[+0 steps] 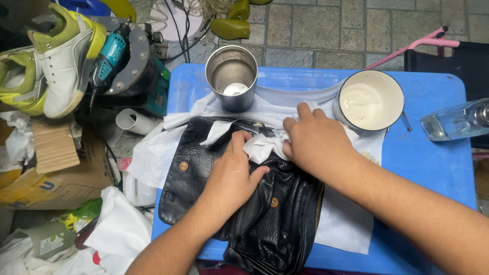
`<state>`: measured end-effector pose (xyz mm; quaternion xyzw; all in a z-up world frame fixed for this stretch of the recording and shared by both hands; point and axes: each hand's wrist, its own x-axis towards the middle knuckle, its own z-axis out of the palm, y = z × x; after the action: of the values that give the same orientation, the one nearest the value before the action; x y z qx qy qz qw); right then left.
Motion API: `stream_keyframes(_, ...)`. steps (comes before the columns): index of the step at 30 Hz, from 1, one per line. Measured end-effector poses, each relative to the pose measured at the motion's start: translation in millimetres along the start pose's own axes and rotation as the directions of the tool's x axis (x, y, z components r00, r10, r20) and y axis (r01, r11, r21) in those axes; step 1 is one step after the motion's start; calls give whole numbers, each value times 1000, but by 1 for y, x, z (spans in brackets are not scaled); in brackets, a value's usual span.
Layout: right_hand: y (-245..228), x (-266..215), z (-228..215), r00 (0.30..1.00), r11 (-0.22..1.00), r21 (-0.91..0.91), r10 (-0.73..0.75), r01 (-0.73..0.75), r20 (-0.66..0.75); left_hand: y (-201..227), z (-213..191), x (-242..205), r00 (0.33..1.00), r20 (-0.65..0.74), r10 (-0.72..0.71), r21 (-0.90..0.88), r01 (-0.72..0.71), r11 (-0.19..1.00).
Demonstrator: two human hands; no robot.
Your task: The person cleans a black leather bag by wiping it with a white cloth and applying a white cream using a small brush. The person repeatedly wipes the bag's surface and applies the cream to different areas, including the zipper and edges.
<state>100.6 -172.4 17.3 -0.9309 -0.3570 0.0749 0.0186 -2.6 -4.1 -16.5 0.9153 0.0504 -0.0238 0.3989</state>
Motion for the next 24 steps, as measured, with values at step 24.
stream_keyframes(24,10,-5,8,860,813,284,-468,509,-204,8,12,-11,1000,21,-7,207,2,978)
